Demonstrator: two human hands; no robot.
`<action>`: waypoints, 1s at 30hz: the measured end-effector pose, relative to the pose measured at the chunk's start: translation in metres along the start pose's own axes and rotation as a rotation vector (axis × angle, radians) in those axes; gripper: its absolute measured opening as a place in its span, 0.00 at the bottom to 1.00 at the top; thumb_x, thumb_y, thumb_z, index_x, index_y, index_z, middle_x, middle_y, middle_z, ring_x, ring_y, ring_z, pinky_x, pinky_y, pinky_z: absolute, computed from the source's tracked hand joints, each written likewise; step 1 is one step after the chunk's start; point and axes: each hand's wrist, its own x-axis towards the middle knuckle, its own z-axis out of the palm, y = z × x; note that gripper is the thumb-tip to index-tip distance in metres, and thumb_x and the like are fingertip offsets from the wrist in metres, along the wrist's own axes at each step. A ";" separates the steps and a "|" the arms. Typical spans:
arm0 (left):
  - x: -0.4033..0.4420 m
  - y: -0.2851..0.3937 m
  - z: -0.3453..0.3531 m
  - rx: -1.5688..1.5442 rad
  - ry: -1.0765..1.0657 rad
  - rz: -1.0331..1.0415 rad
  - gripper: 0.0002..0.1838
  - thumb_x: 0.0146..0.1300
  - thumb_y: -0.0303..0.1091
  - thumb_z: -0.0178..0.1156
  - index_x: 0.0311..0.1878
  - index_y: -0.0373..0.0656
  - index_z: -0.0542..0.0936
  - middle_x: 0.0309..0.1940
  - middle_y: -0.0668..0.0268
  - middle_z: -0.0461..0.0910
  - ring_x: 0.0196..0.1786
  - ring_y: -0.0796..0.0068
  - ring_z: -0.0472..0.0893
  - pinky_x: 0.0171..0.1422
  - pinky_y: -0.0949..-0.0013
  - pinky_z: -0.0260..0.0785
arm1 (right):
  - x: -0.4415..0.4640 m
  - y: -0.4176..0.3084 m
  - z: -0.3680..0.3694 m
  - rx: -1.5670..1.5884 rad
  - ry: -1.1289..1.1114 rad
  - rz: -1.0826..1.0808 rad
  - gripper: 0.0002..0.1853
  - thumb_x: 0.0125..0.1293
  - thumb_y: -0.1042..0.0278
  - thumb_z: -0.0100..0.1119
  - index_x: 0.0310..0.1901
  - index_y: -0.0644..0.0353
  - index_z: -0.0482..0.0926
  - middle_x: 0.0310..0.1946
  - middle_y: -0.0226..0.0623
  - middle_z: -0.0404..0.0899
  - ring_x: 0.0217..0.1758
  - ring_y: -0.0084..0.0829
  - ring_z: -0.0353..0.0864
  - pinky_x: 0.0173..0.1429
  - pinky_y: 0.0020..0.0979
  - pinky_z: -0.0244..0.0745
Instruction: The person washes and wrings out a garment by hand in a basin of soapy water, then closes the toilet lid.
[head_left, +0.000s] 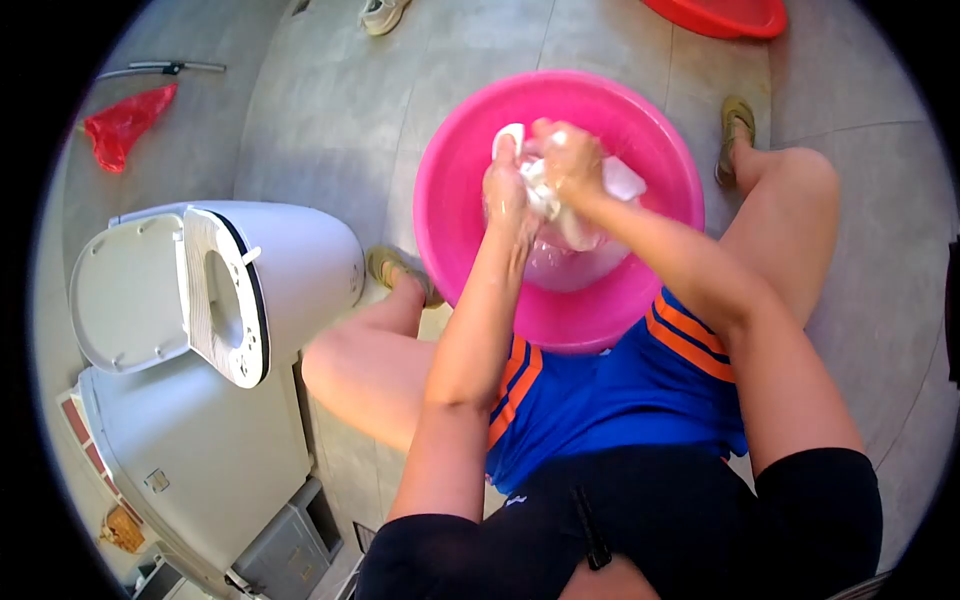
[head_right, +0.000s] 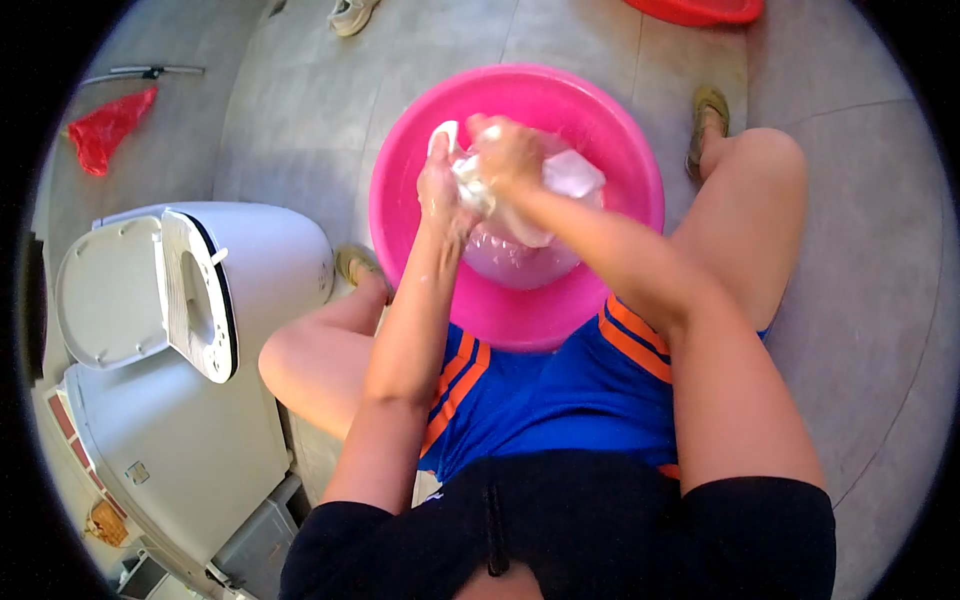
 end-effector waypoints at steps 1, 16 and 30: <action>-0.011 0.004 0.010 0.007 -0.078 -0.069 0.18 0.69 0.45 0.48 0.48 0.38 0.71 0.35 0.57 0.77 0.35 0.62 0.80 0.35 0.60 0.78 | 0.016 0.005 -0.018 -0.213 -0.033 -0.088 0.24 0.65 0.44 0.47 0.31 0.60 0.80 0.28 0.52 0.80 0.35 0.52 0.80 0.40 0.48 0.71; -0.029 0.038 -0.049 1.239 -0.451 0.317 0.25 0.49 0.30 0.68 0.53 0.40 0.76 0.47 0.59 0.77 0.50 0.69 0.76 0.55 0.66 0.68 | 0.013 -0.027 -0.072 0.192 -0.953 -0.072 0.25 0.51 0.58 0.69 0.47 0.67 0.79 0.43 0.42 0.80 0.48 0.33 0.77 0.54 0.32 0.70; -0.050 0.040 -0.028 -0.127 -0.124 0.006 0.22 0.64 0.50 0.55 0.45 0.37 0.76 0.37 0.60 0.80 0.41 0.66 0.80 0.49 0.61 0.75 | 0.005 0.040 -0.050 0.235 -0.494 0.040 0.23 0.49 0.61 0.67 0.45 0.65 0.79 0.35 0.47 0.82 0.41 0.34 0.82 0.47 0.33 0.75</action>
